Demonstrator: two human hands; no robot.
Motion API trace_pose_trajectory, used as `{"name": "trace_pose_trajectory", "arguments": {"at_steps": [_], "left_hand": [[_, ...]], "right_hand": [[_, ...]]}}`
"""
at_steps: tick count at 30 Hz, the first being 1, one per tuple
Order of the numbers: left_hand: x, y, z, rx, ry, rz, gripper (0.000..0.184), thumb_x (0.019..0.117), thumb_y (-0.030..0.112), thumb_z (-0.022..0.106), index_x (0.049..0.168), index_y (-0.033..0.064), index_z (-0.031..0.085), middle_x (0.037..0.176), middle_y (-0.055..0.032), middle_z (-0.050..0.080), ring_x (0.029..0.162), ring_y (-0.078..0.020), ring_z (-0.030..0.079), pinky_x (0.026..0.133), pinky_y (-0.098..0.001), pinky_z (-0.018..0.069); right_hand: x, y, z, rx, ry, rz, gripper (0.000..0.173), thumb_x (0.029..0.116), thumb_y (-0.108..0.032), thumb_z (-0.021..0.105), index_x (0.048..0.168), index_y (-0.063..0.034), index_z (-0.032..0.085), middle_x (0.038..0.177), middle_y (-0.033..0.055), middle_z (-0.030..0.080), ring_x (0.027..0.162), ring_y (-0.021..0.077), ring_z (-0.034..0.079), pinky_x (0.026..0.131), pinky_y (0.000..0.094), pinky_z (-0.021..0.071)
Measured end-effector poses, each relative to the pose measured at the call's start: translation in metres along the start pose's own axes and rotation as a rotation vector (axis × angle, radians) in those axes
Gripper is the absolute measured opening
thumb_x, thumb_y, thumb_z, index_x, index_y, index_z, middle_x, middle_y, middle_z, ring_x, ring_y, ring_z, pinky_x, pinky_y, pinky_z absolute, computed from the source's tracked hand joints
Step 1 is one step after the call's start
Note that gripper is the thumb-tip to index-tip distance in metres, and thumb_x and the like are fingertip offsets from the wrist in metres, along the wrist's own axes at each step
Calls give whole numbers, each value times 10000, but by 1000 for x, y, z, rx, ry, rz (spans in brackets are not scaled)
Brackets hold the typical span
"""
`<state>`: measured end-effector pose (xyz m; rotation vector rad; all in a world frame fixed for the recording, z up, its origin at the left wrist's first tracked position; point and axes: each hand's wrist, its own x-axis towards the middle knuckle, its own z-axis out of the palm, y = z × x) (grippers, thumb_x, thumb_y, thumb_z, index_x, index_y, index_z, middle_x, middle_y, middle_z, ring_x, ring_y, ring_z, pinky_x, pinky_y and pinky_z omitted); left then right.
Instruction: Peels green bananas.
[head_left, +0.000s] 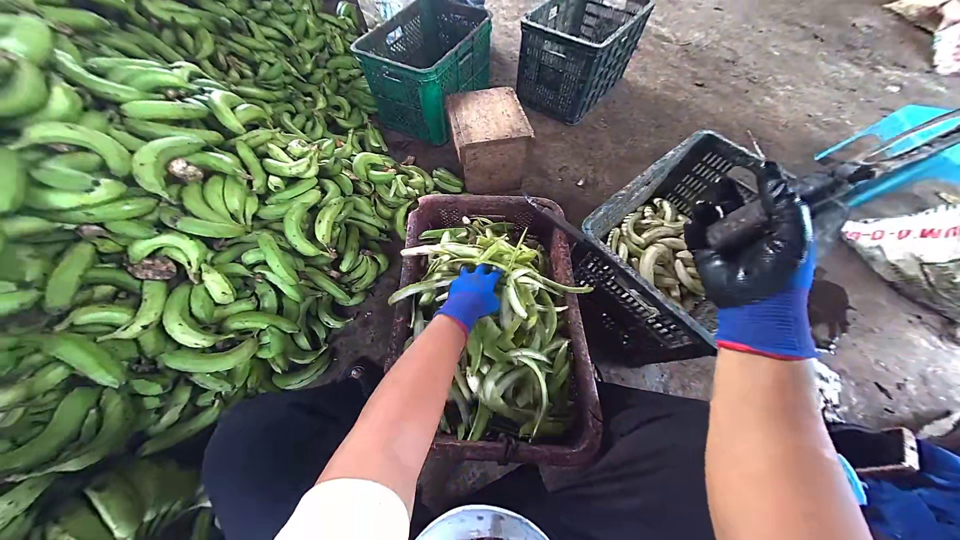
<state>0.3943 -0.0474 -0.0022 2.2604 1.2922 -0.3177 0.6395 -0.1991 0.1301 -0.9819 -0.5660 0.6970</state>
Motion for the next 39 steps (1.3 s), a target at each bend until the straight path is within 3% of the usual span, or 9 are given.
{"name": "trace_pose_trajectory", "arguments": {"at_steps": [4, 10, 13, 16, 23, 28, 31, 34, 39], "left_hand": [[-22, 12, -37, 64, -18, 42, 656, 906, 290, 731, 1511, 194, 496, 1545, -238, 414, 1279, -517, 496, 934, -692, 462], [-99, 13, -107, 38, -50, 299, 514, 1001, 258, 605, 1495, 157, 504, 1383, -194, 582, 1189, -388, 606, 941, -616, 479], [-128, -48, -147, -116, 146, 337, 534, 1022, 249, 599, 1532, 177, 455, 1407, -203, 561, 1264, -377, 564, 1028, -585, 442], [-162, -155, -155, -206, 417, 62, 565, 1038, 249, 568, 1569, 165, 396, 1446, -229, 529, 1283, -403, 554, 1046, -599, 425], [-218, -378, 29, -388, 313, -674, 486, 1022, 246, 576, 1463, 53, 514, 1284, -303, 614, 1178, -505, 592, 959, -703, 444], [-180, -388, 162, -667, -52, -850, 538, 1005, 322, 547, 1491, 98, 490, 1392, -265, 567, 1295, -465, 533, 1030, -686, 411], [-139, -381, 206, -766, 8, -1002, 696, 1000, 376, 564, 1598, 131, 303, 1526, -258, 429, 1278, -475, 544, 1011, -652, 457], [-112, -375, 228, -810, 92, -1081, 751, 987, 295, 601, 1623, 136, 235, 1588, -234, 351, 1265, -479, 551, 1012, -620, 478], [-114, -380, 220, -902, 140, -1069, 759, 937, 235, 683, 1584, 100, 310, 1487, -316, 432, 1264, -494, 543, 1016, -627, 470]], "right_hand": [[12, 20, -2, -193, -50, -23, 257, 1102, -288, 353, 1253, -210, 546, 1069, -76, 683, 930, 79, 688, 823, 281, 589], [29, 57, 7, -634, -157, 35, 480, 1020, -329, 579, 1451, -158, 456, 1100, -19, 659, 869, 62, 673, 757, 273, 584], [38, 95, 11, -1148, -210, 222, 544, 1067, -233, 522, 1532, 16, 390, 1419, 255, 545, 1254, 276, 575, 1082, 427, 435], [40, 140, 4, -1419, -396, 453, 522, 1076, -270, 520, 1488, 43, 450, 1427, 327, 525, 1333, 420, 521, 1117, 579, 380], [-10, 113, 75, -1213, -646, 423, 624, 975, -252, 605, 1509, 1, 403, 1369, 155, 569, 1130, 97, 612, 961, 305, 536], [-7, 121, 104, -1020, -616, 162, 655, 977, -157, 596, 1448, 175, 284, 1227, 122, 588, 1032, 35, 642, 918, 260, 556], [-4, 138, 117, -1090, -463, 259, 697, 1002, -210, 550, 1539, 76, 208, 1213, 82, 571, 957, 24, 631, 852, 245, 560], [-8, 152, 122, -1138, -494, 317, 720, 933, -203, 619, 1501, 67, 268, 1028, 41, 607, 755, 45, 643, 680, 270, 584], [-31, 156, 136, -1057, -707, 294, 714, 895, -157, 638, 1492, 86, 329, 1193, 71, 651, 960, 40, 674, 836, 252, 594]]}}
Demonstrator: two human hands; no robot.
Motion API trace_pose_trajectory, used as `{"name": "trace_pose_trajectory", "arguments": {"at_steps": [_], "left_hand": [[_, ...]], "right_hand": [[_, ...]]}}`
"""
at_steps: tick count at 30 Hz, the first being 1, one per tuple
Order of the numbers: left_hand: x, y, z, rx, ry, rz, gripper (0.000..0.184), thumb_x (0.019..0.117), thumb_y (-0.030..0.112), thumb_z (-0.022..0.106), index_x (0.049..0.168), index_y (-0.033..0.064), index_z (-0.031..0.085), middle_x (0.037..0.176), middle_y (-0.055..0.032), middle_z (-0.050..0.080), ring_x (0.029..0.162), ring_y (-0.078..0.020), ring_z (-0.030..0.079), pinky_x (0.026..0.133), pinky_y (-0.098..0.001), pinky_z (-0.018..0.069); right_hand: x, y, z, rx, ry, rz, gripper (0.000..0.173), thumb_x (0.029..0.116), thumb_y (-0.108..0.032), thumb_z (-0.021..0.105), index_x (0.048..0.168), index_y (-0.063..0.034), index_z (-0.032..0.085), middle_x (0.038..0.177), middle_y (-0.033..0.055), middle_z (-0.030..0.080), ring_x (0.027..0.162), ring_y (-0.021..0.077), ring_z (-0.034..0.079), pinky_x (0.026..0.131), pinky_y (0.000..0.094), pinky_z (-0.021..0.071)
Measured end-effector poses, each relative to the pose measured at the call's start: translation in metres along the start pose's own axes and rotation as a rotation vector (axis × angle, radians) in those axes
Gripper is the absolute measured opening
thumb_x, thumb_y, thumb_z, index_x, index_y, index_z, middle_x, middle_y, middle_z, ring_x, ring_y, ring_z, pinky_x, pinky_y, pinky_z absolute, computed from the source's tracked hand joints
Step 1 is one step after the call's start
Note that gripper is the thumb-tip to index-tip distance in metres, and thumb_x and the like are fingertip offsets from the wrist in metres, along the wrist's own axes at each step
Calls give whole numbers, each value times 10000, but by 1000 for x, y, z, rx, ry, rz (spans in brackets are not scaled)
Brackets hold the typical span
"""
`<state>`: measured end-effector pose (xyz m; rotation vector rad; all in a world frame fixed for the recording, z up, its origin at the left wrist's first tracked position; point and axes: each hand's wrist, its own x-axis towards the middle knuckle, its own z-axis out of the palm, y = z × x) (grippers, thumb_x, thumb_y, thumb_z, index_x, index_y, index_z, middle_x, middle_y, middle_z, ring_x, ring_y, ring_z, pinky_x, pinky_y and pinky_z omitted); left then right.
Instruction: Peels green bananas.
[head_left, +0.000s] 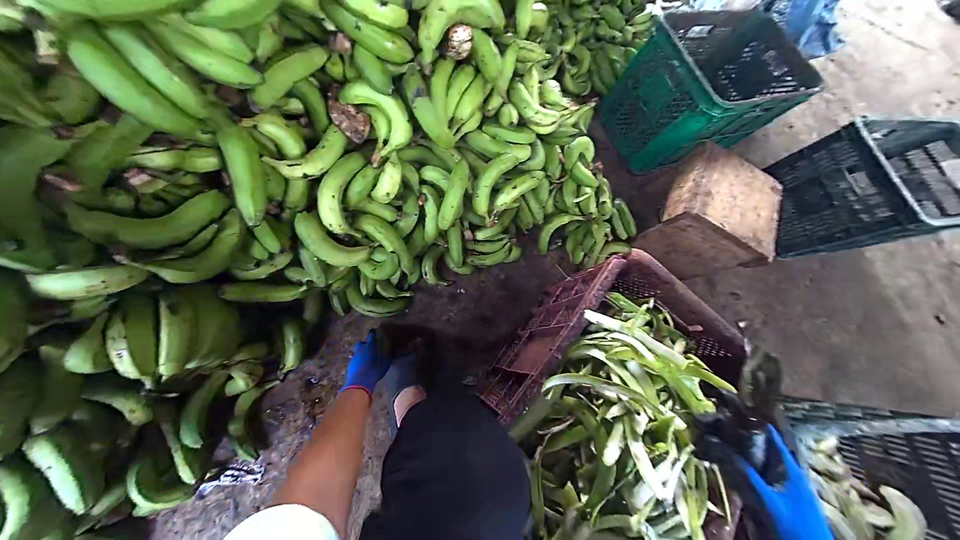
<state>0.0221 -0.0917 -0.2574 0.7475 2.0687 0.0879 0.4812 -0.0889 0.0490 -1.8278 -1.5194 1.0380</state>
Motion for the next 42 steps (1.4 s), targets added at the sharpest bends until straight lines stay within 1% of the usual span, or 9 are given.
{"name": "trace_pose_trajectory", "arguments": {"at_steps": [2, 4, 7, 14, 17, 23, 28, 33, 42], "left_hand": [[-12, 12, -20, -308, -24, 58, 565, 976, 211, 663, 1486, 60, 471, 1332, -277, 583, 1156, -399, 617, 957, -568, 504], [-44, 46, -50, -664, -170, 164, 353, 1041, 192, 547, 1348, 18, 528, 1054, -147, 632, 859, -207, 619, 756, -388, 540], [-106, 117, -89, -935, -424, 468, 177, 1082, 170, 413, 1132, 94, 564, 823, 18, 638, 670, -58, 607, 606, -220, 526], [-284, 255, -105, -954, -697, 1020, 250, 1034, 254, 428, 1161, 173, 627, 821, 29, 665, 643, -36, 632, 541, -175, 532], [-336, 276, -80, -942, -777, 1026, 291, 1033, 299, 452, 1277, 211, 584, 779, 29, 630, 603, -51, 612, 527, -198, 533], [-359, 279, -22, -1103, -840, 880, 440, 1095, 447, 300, 1086, 144, 618, 748, -6, 625, 620, -93, 618, 557, -246, 545], [-361, 271, -2, -1266, -723, 783, 437, 1116, 368, 258, 1081, 102, 603, 727, -20, 632, 599, -94, 626, 540, -236, 547], [-362, 268, 6, -1315, -716, 757, 413, 1119, 331, 267, 1093, 88, 599, 765, -38, 663, 656, -116, 666, 591, -268, 580], [-363, 256, 24, -1412, -993, 730, 453, 1108, 238, 165, 1030, 100, 589, 810, -36, 692, 733, -100, 694, 654, -252, 595]], "right_hand": [[-3, 2, 4, 18, -75, -64, 759, 869, -222, 673, 1479, 96, 355, 1275, 105, 631, 1060, 68, 669, 900, 259, 585], [-7, 5, 7, -72, -131, -163, 732, 847, -284, 691, 1463, 43, 468, 1299, 118, 641, 1107, 80, 648, 949, 265, 552], [-24, -15, 19, -180, -171, -298, 632, 814, -187, 660, 1422, -35, 577, 1268, 107, 683, 1085, 101, 664, 963, 321, 544], [-52, -35, 14, 10, 10, -607, 545, 846, -198, 734, 1334, 23, 635, 1196, 87, 725, 1043, 23, 674, 960, 217, 538], [-64, -33, 2, 63, 77, -711, 529, 849, -190, 734, 1310, 52, 640, 1190, 102, 725, 1048, 22, 669, 968, 207, 531], [-75, -28, -9, -37, 119, -669, 526, 854, -215, 738, 1319, 16, 656, 1219, 137, 721, 1112, 151, 688, 1002, 325, 537], [-69, -27, -7, -205, 92, -518, 509, 863, -257, 717, 1308, -14, 671, 1235, 169, 710, 1131, 290, 690, 982, 487, 539], [-54, -37, -11, -332, -16, -345, 487, 895, -276, 691, 1325, -51, 662, 1242, 164, 703, 1162, 297, 670, 1013, 512, 507], [-43, -53, -9, -528, -3, -94, 537, 944, -315, 658, 1384, -14, 593, 1302, 210, 655, 1222, 367, 626, 1024, 566, 472]]}}
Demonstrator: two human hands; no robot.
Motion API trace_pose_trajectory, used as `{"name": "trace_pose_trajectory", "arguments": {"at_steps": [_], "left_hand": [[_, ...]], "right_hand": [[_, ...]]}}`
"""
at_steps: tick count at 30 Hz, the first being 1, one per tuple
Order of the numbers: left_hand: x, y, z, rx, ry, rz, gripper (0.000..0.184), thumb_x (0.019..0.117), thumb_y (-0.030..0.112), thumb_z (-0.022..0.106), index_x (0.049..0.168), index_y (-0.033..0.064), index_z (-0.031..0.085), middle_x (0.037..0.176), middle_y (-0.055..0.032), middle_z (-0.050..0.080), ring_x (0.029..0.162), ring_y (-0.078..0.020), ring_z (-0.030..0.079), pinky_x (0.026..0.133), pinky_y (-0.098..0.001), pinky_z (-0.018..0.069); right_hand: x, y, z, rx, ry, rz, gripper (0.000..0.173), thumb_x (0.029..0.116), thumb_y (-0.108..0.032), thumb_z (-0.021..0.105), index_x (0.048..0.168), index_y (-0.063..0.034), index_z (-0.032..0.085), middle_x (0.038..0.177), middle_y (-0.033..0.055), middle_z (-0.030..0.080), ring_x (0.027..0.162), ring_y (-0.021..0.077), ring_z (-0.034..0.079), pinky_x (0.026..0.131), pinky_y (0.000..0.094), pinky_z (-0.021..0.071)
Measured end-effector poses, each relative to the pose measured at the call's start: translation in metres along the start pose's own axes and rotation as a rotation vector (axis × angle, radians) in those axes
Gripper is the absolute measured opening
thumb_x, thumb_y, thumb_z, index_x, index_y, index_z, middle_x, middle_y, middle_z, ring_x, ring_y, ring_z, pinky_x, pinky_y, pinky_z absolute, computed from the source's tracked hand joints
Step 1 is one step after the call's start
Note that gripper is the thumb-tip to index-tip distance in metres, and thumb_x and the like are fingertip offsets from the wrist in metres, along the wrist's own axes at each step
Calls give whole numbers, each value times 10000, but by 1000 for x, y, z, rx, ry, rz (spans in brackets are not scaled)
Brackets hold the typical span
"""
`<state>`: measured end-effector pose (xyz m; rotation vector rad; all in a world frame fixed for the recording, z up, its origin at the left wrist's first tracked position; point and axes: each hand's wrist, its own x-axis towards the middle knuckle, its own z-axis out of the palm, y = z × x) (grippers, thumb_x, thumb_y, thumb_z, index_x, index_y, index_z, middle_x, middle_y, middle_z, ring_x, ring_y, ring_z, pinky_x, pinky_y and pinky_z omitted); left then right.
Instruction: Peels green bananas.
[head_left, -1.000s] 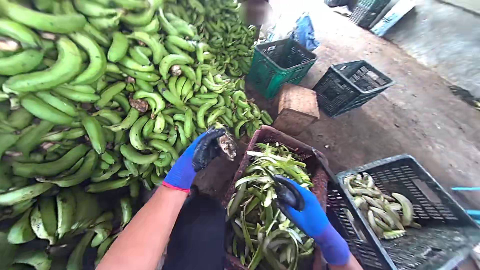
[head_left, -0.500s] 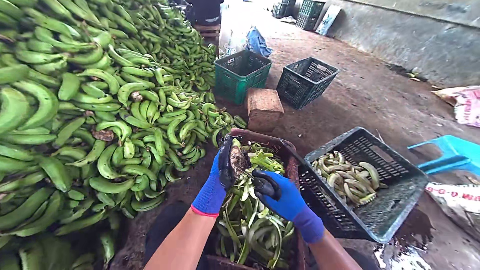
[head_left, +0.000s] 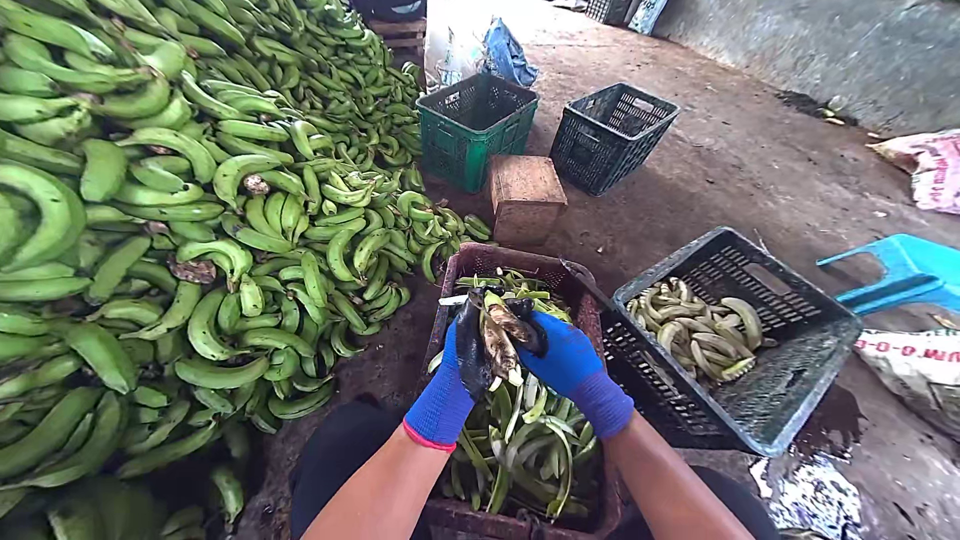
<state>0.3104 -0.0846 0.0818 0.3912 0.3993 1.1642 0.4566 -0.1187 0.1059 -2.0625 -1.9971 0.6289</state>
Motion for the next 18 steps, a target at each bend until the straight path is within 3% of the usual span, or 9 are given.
{"name": "trace_pose_trajectory", "arguments": {"at_steps": [4, 7, 8, 10, 11, 15, 16, 18], "left_hand": [[6, -6, -1, -73, -42, -50, 469, 1107, 273, 177, 1052, 91, 606, 866, -83, 701, 786, -155, 709, 683, -306, 610], [12, -10, -10, 75, -85, -50, 519, 1109, 365, 136, 1149, 99, 580, 949, -81, 696, 865, -167, 694, 735, -339, 600], [11, -8, -12, 132, -77, -94, 555, 1102, 427, 127, 1157, 102, 574, 945, -78, 690, 855, -173, 688, 724, -351, 595], [3, -5, -9, 281, -9, -220, 575, 1095, 486, 160, 1087, 108, 593, 811, -55, 675, 700, -168, 676, 622, -368, 594], [-2, -8, -8, 392, 11, -257, 535, 1100, 474, 192, 1058, 128, 599, 753, -32, 659, 625, -146, 656, 557, -344, 587], [-11, -31, -37, 635, -90, -298, 239, 1069, 319, 420, 1098, 189, 618, 780, 24, 672, 591, -71, 636, 490, -244, 547], [-15, -36, -39, 661, -133, -314, 225, 1048, 285, 439, 1047, 202, 648, 765, 38, 682, 561, -45, 619, 465, -208, 521], [-33, -32, -22, 741, -193, -411, 244, 1067, 216, 362, 1055, 202, 605, 839, 38, 725, 608, -47, 653, 505, -202, 543]], "right_hand": [[-1, -3, -9, -60, -61, 121, 556, 975, -352, 634, 1444, -67, 546, 1356, 191, 618, 1246, 350, 608, 1027, 546, 469], [0, 6, -14, -118, -52, 165, 584, 970, -373, 635, 1492, -137, 517, 1416, 187, 578, 1267, 364, 593, 1025, 556, 476], [0, 12, -15, -138, -32, 164, 584, 966, -380, 640, 1494, -161, 521, 1429, 195, 569, 1282, 377, 580, 1029, 565, 471], [0, 22, -14, -170, -25, 147, 597, 964, -352, 653, 1515, -180, 501, 1464, 224, 537, 1318, 421, 540, 1043, 610, 444], [-3, 27, -11, -175, -24, 123, 614, 949, -304, 677, 1521, -172, 496, 1469, 242, 526, 1323, 448, 524, 1039, 635, 434], [-20, 46, 5, -150, 102, 18, 580, 876, -103, 734, 1437, -135, 592, 1384, 253, 590, 1249, 472, 564, 996, 639, 460], [-24, 54, 0, -128, 119, 66, 570, 875, -70, 729, 1427, -133, 598, 1376, 257, 587, 1247, 476, 556, 998, 639, 452], [-32, 78, -22, -32, 145, 273, 548, 918, -83, 688, 1451, -121, 567, 1391, 254, 577, 1268, 464, 548, 1009, 631, 456]]}}
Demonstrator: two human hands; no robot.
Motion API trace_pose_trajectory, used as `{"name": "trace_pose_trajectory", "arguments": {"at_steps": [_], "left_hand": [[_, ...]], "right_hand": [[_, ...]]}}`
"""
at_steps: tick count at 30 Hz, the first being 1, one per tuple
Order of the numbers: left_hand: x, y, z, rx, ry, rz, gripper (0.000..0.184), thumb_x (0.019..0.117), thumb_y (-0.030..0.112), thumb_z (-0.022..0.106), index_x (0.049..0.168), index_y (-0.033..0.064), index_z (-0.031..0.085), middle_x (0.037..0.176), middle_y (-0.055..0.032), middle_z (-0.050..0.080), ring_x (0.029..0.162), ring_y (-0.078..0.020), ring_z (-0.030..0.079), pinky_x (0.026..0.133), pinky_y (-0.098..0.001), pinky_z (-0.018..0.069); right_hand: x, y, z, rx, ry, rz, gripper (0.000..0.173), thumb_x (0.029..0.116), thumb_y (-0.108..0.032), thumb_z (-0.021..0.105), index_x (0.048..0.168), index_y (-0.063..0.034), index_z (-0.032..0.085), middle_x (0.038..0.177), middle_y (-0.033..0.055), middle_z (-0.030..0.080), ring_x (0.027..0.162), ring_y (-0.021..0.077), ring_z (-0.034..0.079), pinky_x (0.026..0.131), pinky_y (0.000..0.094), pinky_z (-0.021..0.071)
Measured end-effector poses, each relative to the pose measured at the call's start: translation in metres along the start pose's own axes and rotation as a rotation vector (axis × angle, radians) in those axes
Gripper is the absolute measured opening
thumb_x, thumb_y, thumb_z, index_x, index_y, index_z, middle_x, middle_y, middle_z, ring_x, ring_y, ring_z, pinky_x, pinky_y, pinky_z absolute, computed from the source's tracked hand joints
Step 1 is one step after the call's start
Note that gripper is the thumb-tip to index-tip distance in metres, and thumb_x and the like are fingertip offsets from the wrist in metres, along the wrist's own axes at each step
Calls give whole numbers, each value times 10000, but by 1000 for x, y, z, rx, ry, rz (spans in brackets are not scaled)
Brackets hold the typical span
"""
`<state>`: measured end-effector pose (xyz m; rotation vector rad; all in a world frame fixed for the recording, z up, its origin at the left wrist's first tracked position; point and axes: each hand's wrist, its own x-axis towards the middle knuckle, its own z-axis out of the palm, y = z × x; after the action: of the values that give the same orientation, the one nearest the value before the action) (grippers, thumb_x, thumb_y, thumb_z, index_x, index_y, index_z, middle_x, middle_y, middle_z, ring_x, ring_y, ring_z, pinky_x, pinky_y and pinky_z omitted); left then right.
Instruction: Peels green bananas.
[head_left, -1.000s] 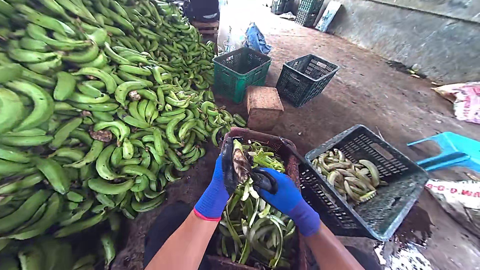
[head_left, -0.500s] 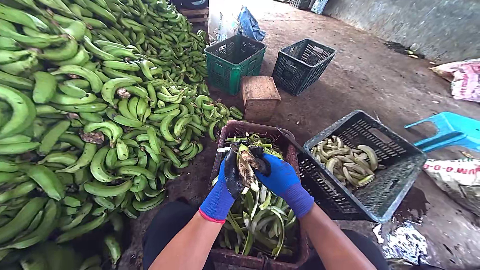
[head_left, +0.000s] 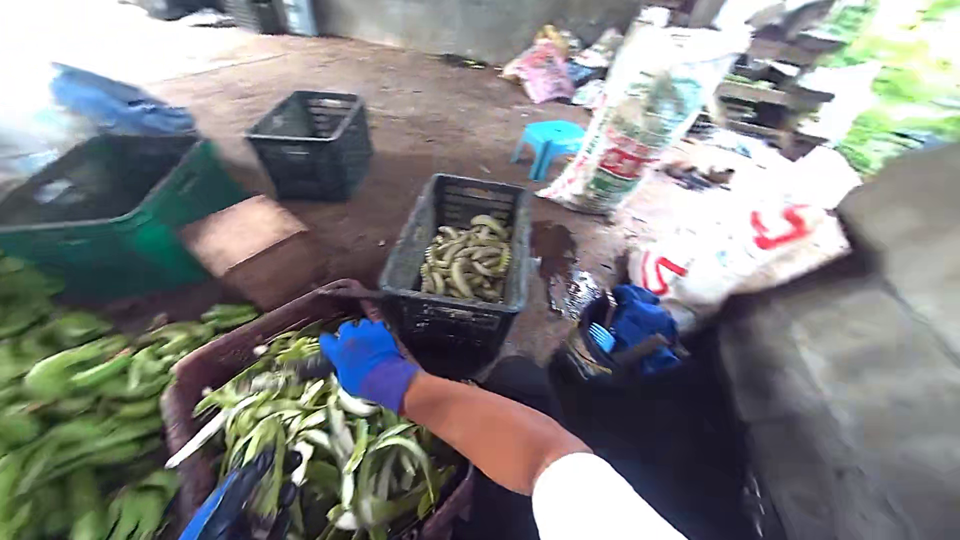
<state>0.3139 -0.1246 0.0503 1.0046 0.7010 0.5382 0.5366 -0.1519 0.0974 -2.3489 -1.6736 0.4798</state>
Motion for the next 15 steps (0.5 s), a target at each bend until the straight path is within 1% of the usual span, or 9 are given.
{"name": "trace_pose_trajectory", "arguments": {"at_steps": [2, 4, 6, 8, 9, 10, 12, 14, 15], "left_hand": [[-6, 10, 10, -30, -32, 26, 240, 1055, 205, 357, 1075, 187, 596, 891, 11, 742, 699, -99, 699, 583, -267, 589], [-1, 25, 31, -79, -19, 125, 216, 1065, 234, 364, 1125, 192, 567, 971, 7, 748, 845, -157, 728, 718, -358, 620], [13, 37, 65, -5, -10, 251, 261, 1063, 216, 360, 1306, 162, 439, 1111, 37, 699, 994, -147, 701, 828, -375, 599], [22, 40, 113, 226, 11, 372, 393, 1076, 205, 368, 1434, 46, 328, 1131, 55, 612, 980, -27, 637, 857, -258, 558], [22, 39, 139, 370, -4, 419, 461, 1078, 228, 356, 1472, -4, 295, 1195, 23, 569, 1032, 9, 594, 906, -215, 521], [20, 39, 160, 503, -55, 457, 544, 1083, 271, 344, 1523, -36, 258, 1358, -58, 515, 1179, -10, 541, 1009, -220, 467], [22, 33, 193, 767, -205, 525, 686, 1060, 382, 316, 1575, -58, 206, 1591, -237, 320, 1445, -189, 374, 1181, -337, 324], [22, 21, 225, 990, -280, 607, 787, 1036, 504, 320, 1574, -65, 240, 1612, -309, 251, 1511, -377, 263, 1226, -489, 222], [19, 15, 240, 1050, -292, 643, 828, 1025, 557, 327, 1571, -63, 262, 1611, -312, 254, 1513, -415, 248, 1225, -526, 200]], "right_hand": [[0, 33, -25, 174, 24, 164, 506, 964, -245, 643, 1444, -114, 549, 1372, 198, 611, 1262, 383, 590, 1002, 592, 486], [-19, 47, -36, 525, 74, 111, 484, 1002, -298, 632, 1407, -40, 571, 1316, 218, 648, 1239, 346, 615, 1039, 547, 472], [-51, 40, -35, 958, 125, -67, 453, 1031, -128, 597, 1418, 93, 518, 1341, 305, 601, 1249, 346, 592, 1085, 460, 438], [-83, 32, -32, 1226, 220, -163, 464, 1010, 6, 559, 1435, 160, 452, 1387, 349, 547, 1293, 341, 555, 1123, 401, 403], [-100, 34, -32, 1318, 309, -167, 472, 980, 53, 567, 1421, 175, 453, 1363, 343, 561, 1257, 305, 571, 1101, 368, 422], [-115, 43, -32, 1414, 388, -144, 460, 965, 77, 560, 1404, 179, 463, 1324, 313, 588, 1196, 249, 592, 1060, 331, 449], [-143, 71, -32, 1705, 449, -116, 328, 1007, 13, 490, 1326, 82, 523, 1115, 129, 657, 965, 96, 643, 882, 249, 544], [-166, 99, -21, 2104, 422, -279, 194, 999, -121, 483, 1057, -112, 668, 860, -10, 725, 742, 51, 687, 689, 225, 580], [-179, 112, -17, 2227, 414, -375, 204, 996, -192, 506, 1004, -154, 706, 851, -24, 741, 750, 59, 702, 697, 236, 584]]}}
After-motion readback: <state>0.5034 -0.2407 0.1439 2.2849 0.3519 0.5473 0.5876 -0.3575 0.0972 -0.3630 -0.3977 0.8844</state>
